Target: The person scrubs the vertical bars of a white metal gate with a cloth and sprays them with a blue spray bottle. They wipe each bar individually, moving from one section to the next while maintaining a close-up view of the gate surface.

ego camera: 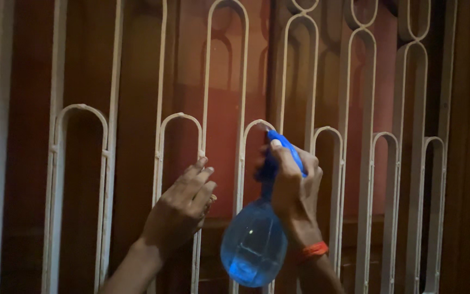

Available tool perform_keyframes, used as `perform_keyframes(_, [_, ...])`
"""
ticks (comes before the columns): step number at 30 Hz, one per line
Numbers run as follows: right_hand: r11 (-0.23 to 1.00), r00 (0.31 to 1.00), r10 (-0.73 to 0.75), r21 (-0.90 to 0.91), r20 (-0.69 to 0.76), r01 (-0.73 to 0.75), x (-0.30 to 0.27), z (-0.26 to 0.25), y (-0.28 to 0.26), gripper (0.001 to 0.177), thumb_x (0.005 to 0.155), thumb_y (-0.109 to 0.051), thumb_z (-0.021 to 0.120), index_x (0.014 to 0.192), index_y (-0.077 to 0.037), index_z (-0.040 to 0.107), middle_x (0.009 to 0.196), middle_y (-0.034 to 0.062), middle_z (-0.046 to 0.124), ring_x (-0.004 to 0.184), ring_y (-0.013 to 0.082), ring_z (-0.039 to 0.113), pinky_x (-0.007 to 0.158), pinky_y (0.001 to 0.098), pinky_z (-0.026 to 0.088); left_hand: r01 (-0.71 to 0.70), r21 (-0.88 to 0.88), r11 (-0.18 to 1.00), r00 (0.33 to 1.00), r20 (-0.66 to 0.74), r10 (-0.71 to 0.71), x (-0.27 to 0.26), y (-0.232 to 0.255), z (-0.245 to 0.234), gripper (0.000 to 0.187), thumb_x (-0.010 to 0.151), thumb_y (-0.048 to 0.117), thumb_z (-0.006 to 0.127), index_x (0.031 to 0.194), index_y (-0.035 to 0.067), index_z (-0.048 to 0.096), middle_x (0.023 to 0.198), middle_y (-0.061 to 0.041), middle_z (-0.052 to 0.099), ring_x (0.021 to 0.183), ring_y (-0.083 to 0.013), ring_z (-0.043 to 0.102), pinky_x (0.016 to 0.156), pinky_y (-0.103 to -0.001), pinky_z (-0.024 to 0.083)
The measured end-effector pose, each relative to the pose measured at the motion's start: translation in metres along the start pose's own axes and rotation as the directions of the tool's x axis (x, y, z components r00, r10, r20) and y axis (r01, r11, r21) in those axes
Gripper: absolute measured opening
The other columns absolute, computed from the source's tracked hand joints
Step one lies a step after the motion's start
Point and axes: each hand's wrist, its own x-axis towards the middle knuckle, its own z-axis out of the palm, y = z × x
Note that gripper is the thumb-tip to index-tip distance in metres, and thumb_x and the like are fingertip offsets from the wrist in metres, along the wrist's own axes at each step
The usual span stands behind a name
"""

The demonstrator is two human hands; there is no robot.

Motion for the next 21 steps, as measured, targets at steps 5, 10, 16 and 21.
perform_keyframes(5, [0.998,0.999,-0.031,-0.061,-0.039,0.028,0.007,-0.014,0.008,0.038,0.091,-0.03,0.058,0.084,0.003,0.075,0.063,0.0107,0.07,0.055,0.0154,0.066,0.049,0.0278,0.049,-0.024,0.037,0.999,1.0,0.001,0.024,-0.001,-0.001,0.006,0.019,0.09,0.008,0.069,0.106,-0.003,0.07,0.122,-0.023,0.07,0.131,-0.0363,0.058,0.11,-0.044,0.051])
perform_keyframes(10, [0.999,0.999,0.041,-0.025,-0.035,-0.042,0.008,-0.035,0.012,0.042,0.091,-0.034,0.06,0.09,0.003,0.077,0.069,0.0083,0.069,0.054,0.015,0.061,0.047,0.0284,0.045,-0.001,0.022,1.0,1.0,0.001,0.001,-0.005,-0.002,0.011,0.018,0.088,0.007,0.07,0.104,-0.002,0.071,0.121,-0.021,0.071,0.13,-0.0363,0.06,0.109,-0.043,0.052])
perform_keyframes(16, [1.0,1.0,0.022,0.013,-0.001,-0.022,0.015,-0.05,0.021,0.043,0.089,-0.037,0.06,0.09,0.003,0.074,0.07,0.0087,0.074,0.063,0.0153,0.072,0.056,0.0262,0.058,-0.016,0.039,0.999,1.0,0.003,0.016,-0.009,-0.008,0.02,0.016,0.09,0.007,0.068,0.102,-0.001,0.073,0.12,-0.022,0.071,0.129,-0.0376,0.061,0.107,-0.043,0.053])
perform_keyframes(21, [0.978,0.991,0.134,-0.158,-0.013,-0.134,0.002,-0.063,0.033,0.053,0.089,-0.043,0.058,0.088,0.006,0.074,0.065,0.0149,0.068,0.055,0.0219,0.066,0.047,0.0347,0.049,0.0,0.017,1.0,1.0,-0.004,0.0,-0.009,-0.003,0.016,0.016,0.091,0.009,0.065,0.101,-0.002,0.073,0.12,-0.023,0.071,0.128,-0.037,0.062,0.106,-0.046,0.054])
